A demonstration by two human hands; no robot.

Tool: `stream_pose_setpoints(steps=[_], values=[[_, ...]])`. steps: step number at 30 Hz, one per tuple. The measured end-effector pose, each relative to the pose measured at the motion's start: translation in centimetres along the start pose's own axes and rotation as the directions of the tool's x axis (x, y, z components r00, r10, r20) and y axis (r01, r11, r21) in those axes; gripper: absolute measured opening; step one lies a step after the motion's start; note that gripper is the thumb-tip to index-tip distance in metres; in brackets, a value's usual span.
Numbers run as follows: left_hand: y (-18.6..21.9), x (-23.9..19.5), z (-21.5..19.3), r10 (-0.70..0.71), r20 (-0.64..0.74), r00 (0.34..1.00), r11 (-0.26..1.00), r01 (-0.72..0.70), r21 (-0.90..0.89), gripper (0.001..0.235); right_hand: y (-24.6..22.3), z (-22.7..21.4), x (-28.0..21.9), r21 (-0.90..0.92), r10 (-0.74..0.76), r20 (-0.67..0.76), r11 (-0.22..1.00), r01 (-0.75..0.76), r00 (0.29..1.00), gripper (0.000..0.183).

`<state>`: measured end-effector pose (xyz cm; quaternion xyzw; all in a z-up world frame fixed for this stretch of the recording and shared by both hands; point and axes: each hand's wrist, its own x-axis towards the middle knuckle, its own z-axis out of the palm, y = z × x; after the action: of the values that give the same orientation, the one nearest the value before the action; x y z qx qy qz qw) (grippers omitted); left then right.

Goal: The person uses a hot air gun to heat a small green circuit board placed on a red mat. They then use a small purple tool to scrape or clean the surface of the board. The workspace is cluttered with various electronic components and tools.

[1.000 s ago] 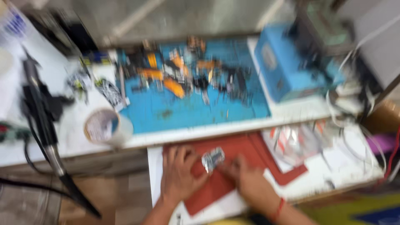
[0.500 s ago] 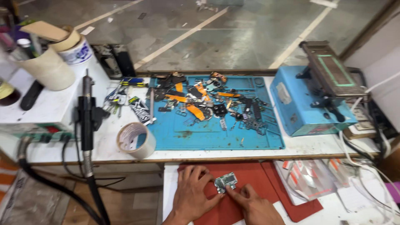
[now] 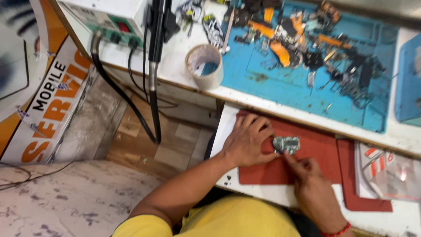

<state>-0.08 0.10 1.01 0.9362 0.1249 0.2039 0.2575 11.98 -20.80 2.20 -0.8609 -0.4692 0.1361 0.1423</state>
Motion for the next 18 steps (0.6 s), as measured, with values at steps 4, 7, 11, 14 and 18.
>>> stream_pose_setpoints(steps=[4, 7, 11, 14, 18], values=[[0.2, -0.2, -0.1, -0.034, 0.050, 0.998, 0.999, 0.036, -0.038, 0.050, 0.1, 0.0, 0.3, -0.035, 0.072, -0.057, 0.997, -0.074, 0.996, 0.058], [0.0, -0.1, -0.7, -0.015, 0.025, 1.000, 1.000, 0.016, -0.006, 0.051, -0.3, 0.1, 0.3, 0.012, -0.014, -0.015, 1.000, 0.014, 1.000, 0.061], [0.3, 0.0, -0.3, -0.022, 0.027, 0.999, 0.999, 0.024, -0.045, 0.053, 0.2, -0.3, 0.9, -0.058, 0.057, -0.122, 0.996, -0.065, 0.991, 0.056], [-0.1, -0.1, -0.4, -0.006, 0.033, 0.999, 1.000, 0.006, -0.015, 0.052, -0.7, -0.2, -0.1, -0.015, -0.002, 0.049, 1.000, 0.003, 0.999, 0.061], [-0.2, 0.3, 0.6, -0.035, 0.079, 0.996, 0.998, 0.039, -0.058, 0.052, -0.2, -0.7, 0.3, 0.003, 0.026, -0.144, 1.000, -0.025, 0.989, 0.062]])
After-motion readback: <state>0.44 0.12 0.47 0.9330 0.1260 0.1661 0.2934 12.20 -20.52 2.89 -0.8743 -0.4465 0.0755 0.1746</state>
